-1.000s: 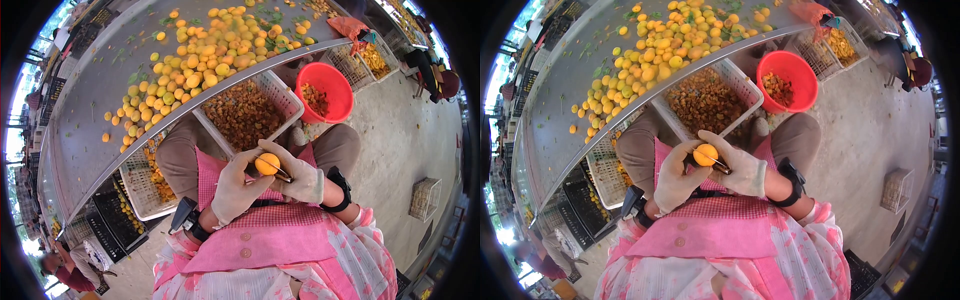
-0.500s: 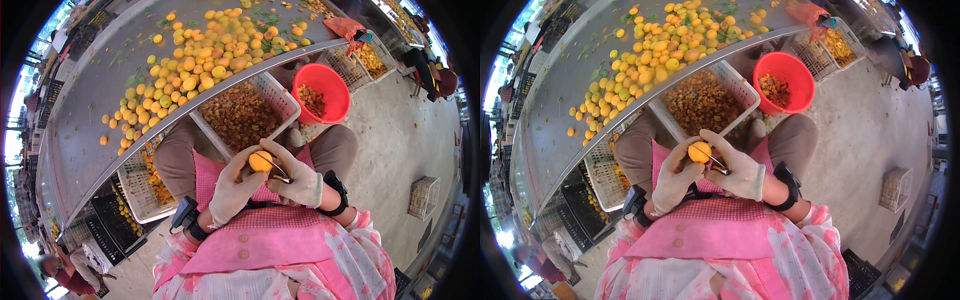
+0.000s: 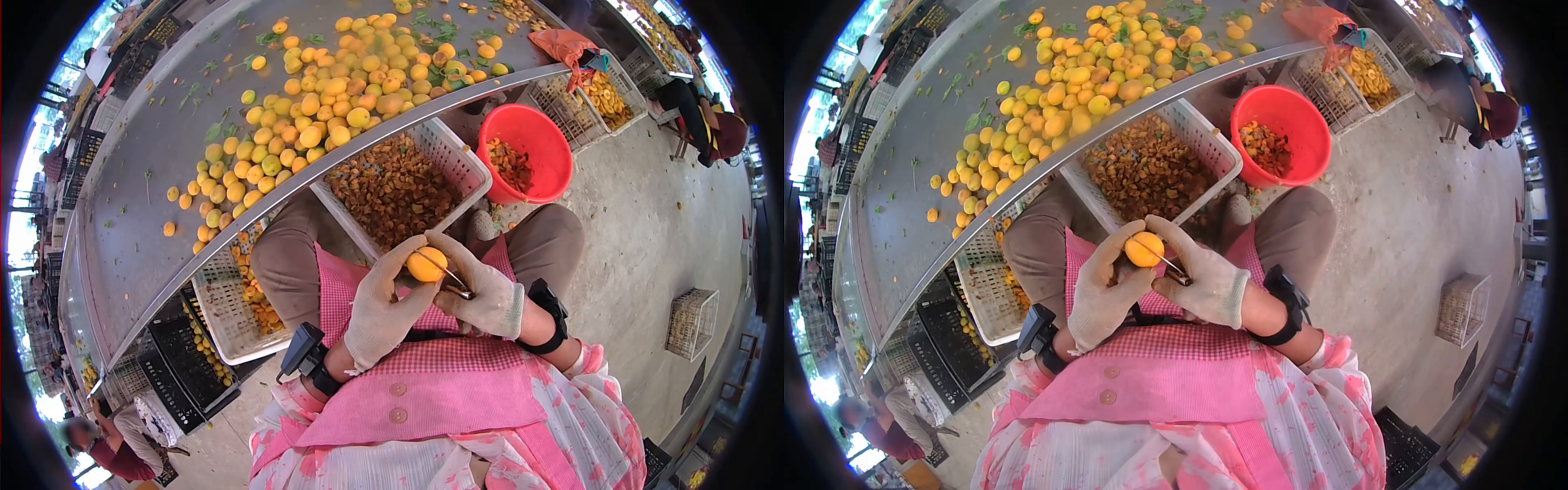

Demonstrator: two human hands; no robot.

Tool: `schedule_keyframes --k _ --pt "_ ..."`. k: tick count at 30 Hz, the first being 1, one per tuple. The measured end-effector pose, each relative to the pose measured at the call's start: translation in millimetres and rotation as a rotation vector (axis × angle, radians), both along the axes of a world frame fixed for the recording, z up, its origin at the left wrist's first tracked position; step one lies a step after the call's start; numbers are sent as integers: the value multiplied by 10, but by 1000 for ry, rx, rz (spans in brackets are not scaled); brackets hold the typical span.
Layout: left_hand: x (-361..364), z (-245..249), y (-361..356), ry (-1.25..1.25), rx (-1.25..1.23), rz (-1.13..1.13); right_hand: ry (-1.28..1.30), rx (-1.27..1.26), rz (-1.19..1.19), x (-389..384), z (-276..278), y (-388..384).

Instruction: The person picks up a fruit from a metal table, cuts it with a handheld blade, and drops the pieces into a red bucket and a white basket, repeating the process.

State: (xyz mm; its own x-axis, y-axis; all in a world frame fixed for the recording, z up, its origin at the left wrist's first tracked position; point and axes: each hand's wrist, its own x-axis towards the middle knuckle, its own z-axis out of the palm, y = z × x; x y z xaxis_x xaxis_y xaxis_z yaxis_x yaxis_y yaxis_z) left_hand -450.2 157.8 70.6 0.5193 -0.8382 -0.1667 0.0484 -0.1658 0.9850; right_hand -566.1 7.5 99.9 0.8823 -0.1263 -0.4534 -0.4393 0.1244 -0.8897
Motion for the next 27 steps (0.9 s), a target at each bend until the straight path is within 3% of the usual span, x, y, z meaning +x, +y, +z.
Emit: schedule_keyframes --k 4,6,10,16,19,21,27 --pt "-19 8 2 201 -51 82 59 -32 58 6 83 -12" --pt "-17 17 0 483 -128 153 53 -19 55 6 48 -2" --pt "7 -19 24 460 -66 91 84 -48 74 18 104 -5" --pt "2 -81 31 235 -48 12 122 -51 64 48 132 6" --pt "18 -68 37 330 16 -1 50 -23 42 9 67 2" --pt "8 -85 39 563 -62 50 56 17 1 -20 80 -19" --pt "-18 -108 5 599 -200 87 70 70 -34 -38 127 -20"
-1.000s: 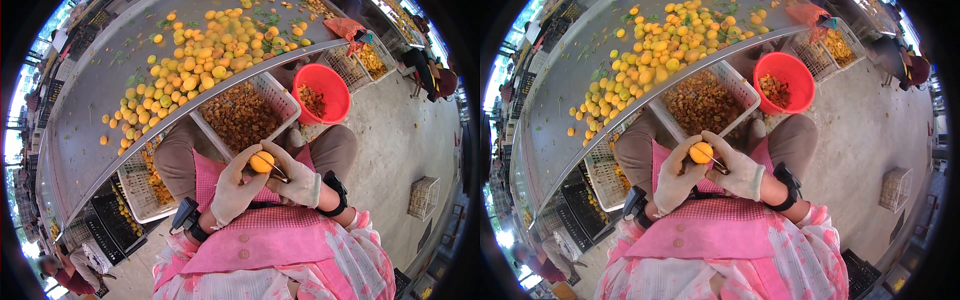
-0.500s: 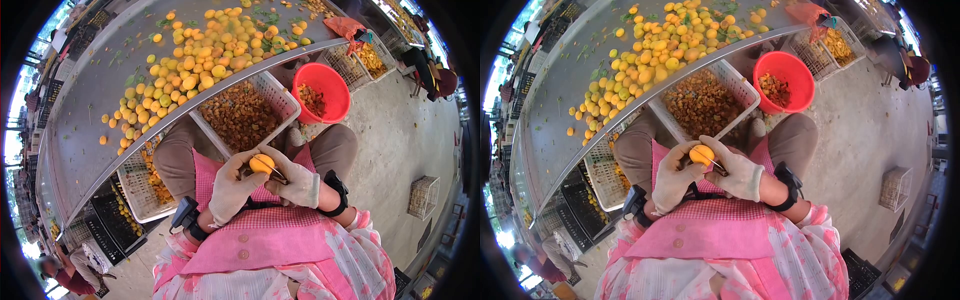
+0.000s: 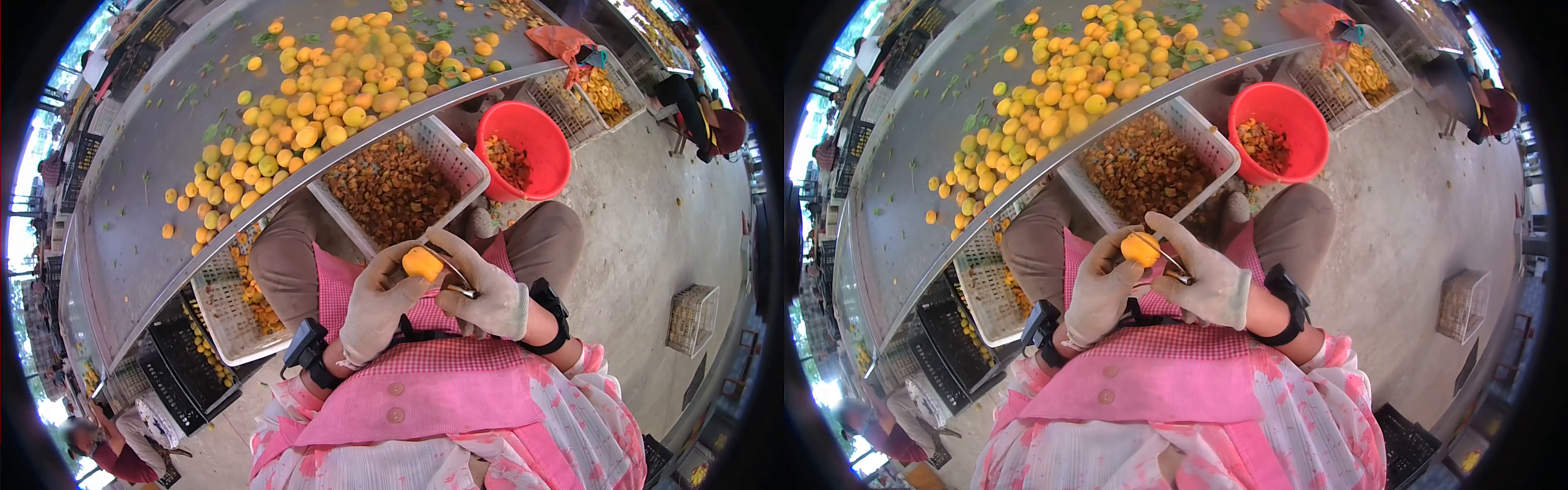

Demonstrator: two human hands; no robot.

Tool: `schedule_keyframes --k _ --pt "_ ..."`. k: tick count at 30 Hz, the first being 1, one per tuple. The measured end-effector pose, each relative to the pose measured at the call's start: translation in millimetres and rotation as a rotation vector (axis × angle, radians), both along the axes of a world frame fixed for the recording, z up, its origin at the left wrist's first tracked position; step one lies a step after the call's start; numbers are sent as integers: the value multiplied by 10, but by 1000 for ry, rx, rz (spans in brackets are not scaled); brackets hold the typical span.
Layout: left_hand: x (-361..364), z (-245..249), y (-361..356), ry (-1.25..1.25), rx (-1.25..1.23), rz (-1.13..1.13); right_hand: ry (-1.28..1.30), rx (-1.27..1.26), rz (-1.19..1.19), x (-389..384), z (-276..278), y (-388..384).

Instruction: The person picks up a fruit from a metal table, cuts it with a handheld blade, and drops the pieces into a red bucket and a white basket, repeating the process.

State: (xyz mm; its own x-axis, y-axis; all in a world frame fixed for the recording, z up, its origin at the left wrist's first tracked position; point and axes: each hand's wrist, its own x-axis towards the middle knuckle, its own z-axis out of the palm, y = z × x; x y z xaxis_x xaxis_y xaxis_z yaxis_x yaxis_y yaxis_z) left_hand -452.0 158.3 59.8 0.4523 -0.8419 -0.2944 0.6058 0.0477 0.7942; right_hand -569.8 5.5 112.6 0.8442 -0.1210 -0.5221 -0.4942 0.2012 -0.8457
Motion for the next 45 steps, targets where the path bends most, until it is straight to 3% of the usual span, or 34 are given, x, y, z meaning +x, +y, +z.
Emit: schedule_keyframes --k 19,26,40,45 --pt "30 -88 34 85 -78 99 -68 -188 101 -68 -176 16" --pt "43 -94 41 91 -67 125 18 -143 92 -61 -93 20" --pt "47 -61 33 32 -19 91 -50 -161 111 -71 -159 21" --pt "54 -86 40 189 -84 57 10 -134 127 -40 -76 11"
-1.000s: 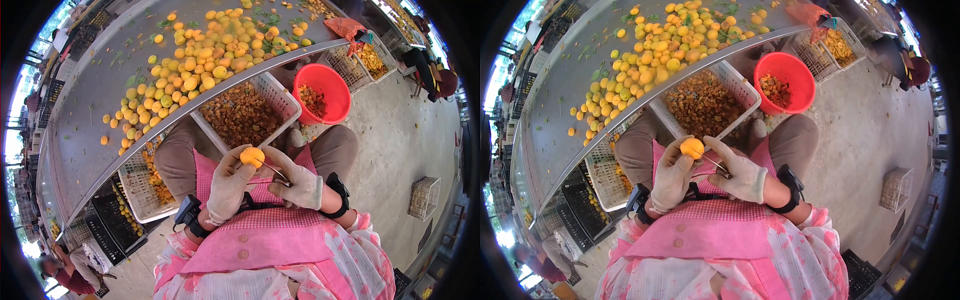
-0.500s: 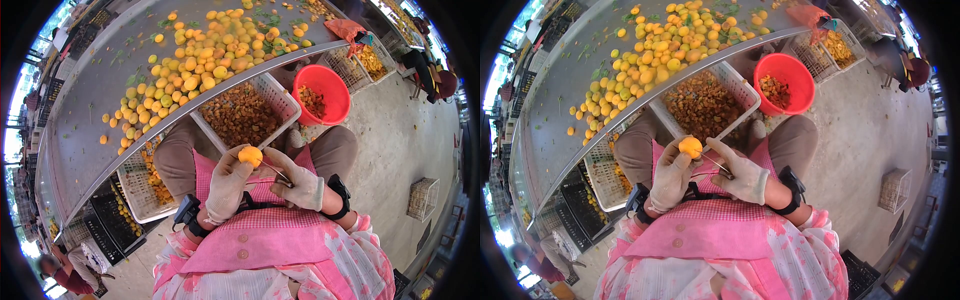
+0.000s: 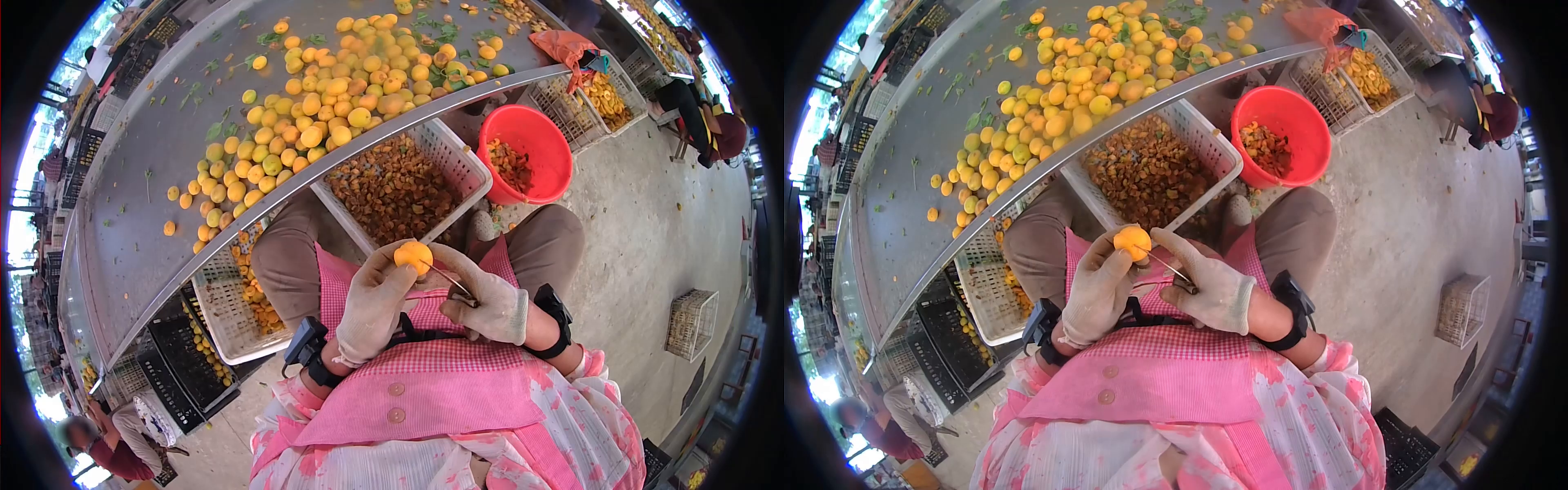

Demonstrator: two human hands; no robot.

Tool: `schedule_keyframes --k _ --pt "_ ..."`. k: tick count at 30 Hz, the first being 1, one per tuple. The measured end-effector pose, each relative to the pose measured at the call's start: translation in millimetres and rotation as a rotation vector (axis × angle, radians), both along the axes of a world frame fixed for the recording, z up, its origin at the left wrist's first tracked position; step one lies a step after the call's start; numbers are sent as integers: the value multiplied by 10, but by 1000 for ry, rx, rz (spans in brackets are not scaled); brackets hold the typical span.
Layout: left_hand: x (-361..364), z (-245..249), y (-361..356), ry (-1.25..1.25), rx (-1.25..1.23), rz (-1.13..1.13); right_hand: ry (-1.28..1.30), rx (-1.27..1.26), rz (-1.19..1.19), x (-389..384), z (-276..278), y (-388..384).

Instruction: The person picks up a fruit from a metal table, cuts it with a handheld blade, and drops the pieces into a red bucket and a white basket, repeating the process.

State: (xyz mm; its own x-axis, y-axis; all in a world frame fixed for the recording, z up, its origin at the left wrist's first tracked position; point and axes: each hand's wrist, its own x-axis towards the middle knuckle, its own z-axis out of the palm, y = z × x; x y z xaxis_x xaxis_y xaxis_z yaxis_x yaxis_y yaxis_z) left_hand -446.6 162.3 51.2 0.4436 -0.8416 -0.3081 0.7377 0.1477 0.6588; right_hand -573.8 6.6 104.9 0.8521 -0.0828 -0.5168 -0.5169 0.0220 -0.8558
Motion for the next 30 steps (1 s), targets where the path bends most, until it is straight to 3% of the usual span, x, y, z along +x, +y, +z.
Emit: schedule_keyframes --k 6,10,13,15,16,19,21,22,24,28,30 --pt "-15 103 -22 -203 204 -15 45 67 -6 -25 -18 -2" --pt "0 39 -14 -176 201 -7 -24 -69 7 -38 -76 12" --pt "-15 36 -17 -2 102 -16 -41 -47 -8 -32 -69 10" --pt "-21 169 -38 -243 248 -28 35 2 12 -23 -19 -21" --pt "-15 178 -45 -243 248 -28 111 51 32 -22 -2 -29" --pt "12 118 -36 -209 279 -79 -2 -5 2 -33 -34 -5" --pt "14 -73 2 195 52 -109 -10 -11 0 -17 -11 -1" --pt "6 -35 -7 194 53 -110 -17 -17 -2 -14 -4 -3" --pt "-23 71 -31 -122 193 -48 -16 11 -10 -28 -38 2" --pt "-28 19 -30 -100 197 -47 64 55 1 -7 -12 -11" --pt "-48 -24 -26 82 29 -28 61 67 -6 -3 -17 -14"
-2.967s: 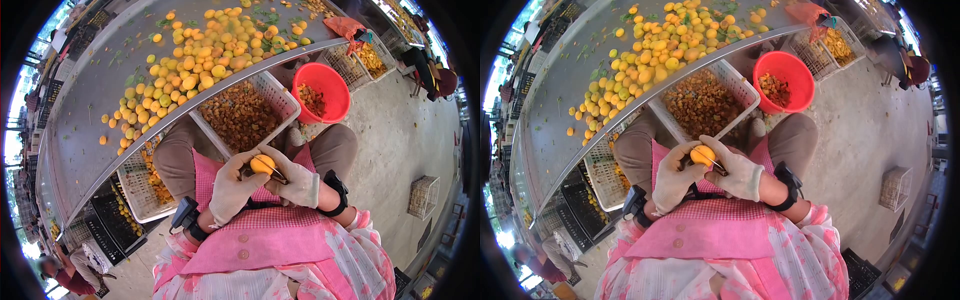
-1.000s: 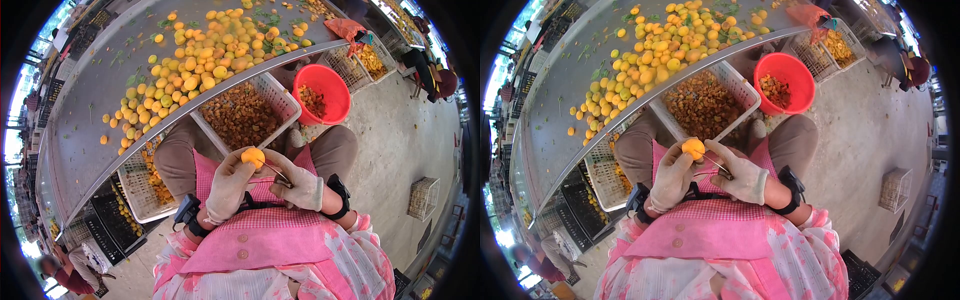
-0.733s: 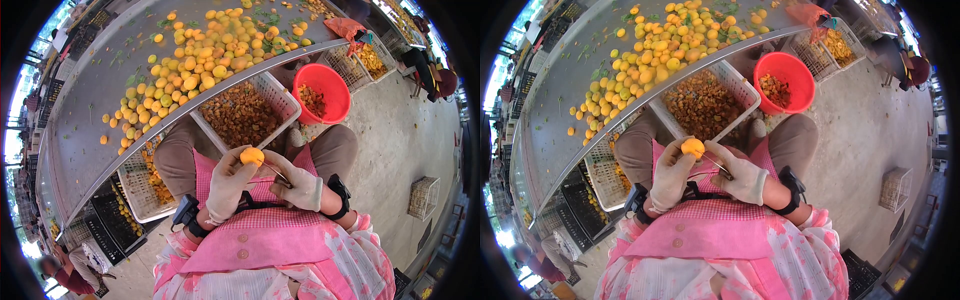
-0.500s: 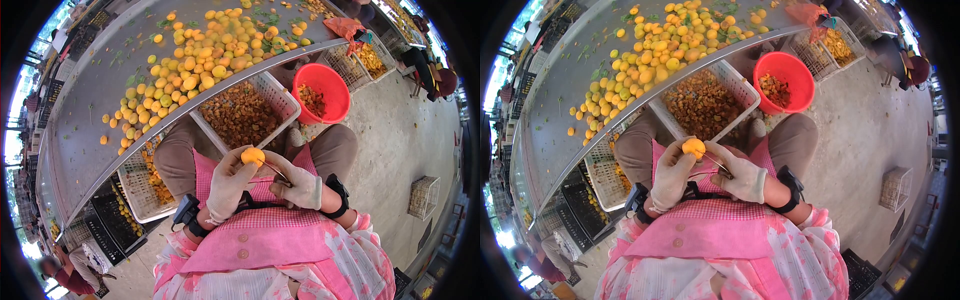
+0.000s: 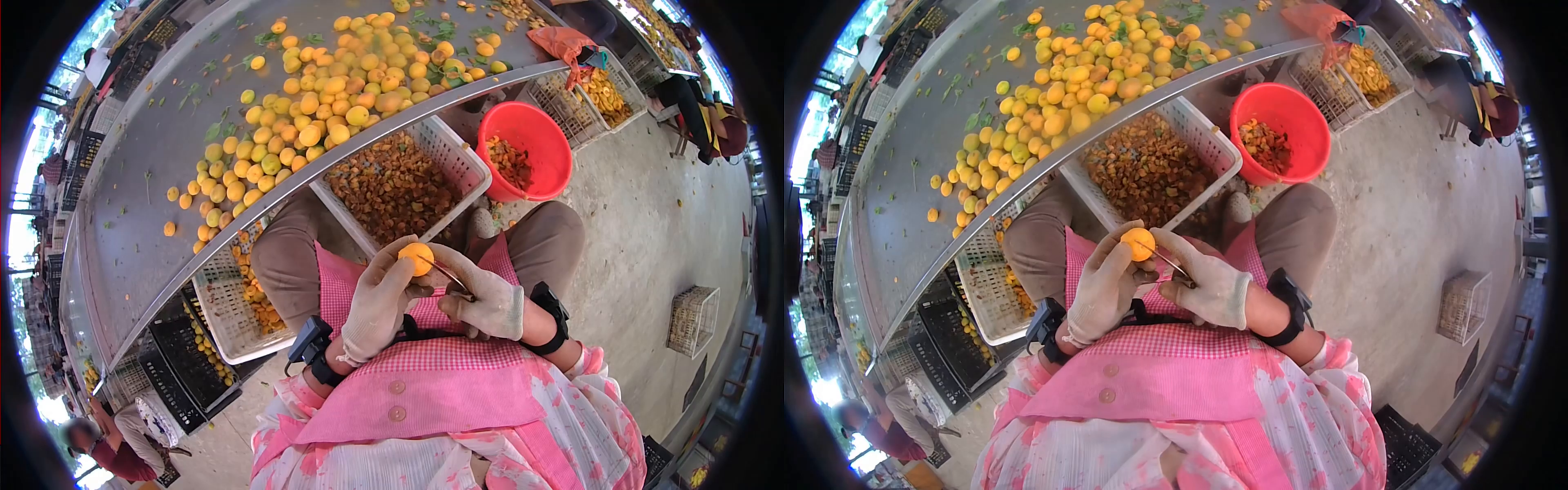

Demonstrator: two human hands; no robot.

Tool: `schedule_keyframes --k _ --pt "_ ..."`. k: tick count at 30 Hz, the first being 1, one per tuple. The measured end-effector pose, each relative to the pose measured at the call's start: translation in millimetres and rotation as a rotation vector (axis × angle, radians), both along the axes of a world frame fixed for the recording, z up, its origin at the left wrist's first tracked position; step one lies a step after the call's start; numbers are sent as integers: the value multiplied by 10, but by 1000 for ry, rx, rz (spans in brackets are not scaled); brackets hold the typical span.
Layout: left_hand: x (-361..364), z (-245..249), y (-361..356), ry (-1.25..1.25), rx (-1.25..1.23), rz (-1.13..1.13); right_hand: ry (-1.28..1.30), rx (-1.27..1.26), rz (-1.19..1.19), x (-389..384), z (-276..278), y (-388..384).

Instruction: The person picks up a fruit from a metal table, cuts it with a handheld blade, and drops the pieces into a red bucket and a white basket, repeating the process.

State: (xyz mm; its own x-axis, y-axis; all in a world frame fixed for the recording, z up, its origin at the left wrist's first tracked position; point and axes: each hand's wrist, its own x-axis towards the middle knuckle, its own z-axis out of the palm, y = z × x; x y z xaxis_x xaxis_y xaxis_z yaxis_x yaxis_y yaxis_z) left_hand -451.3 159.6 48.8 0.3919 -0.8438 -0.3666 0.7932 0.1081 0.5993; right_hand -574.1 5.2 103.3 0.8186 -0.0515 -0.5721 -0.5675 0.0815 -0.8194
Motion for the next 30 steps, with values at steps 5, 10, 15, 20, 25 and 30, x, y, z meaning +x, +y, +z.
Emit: schedule_keyframes --k 5,10,15,20,25,30 --pt "0 -28 -4 -33 48 -2 -74 -29 -36 -26 -49 20" --pt "-38 28 -25 -259 79 -50 -65 -4 -50 9 27 16" --pt "-44 131 -62 -573 190 -101 -58 26 -74 16 -7 19" --pt "-38 89 -35 -447 154 -94 -10 43 -68 33 44 25" --pt "-69 62 -44 -415 126 -19 -250 -149 -116 8 -166 97" --pt "-15 74 -3 -455 208 -100 -311 -281 -38 1 -233 73"
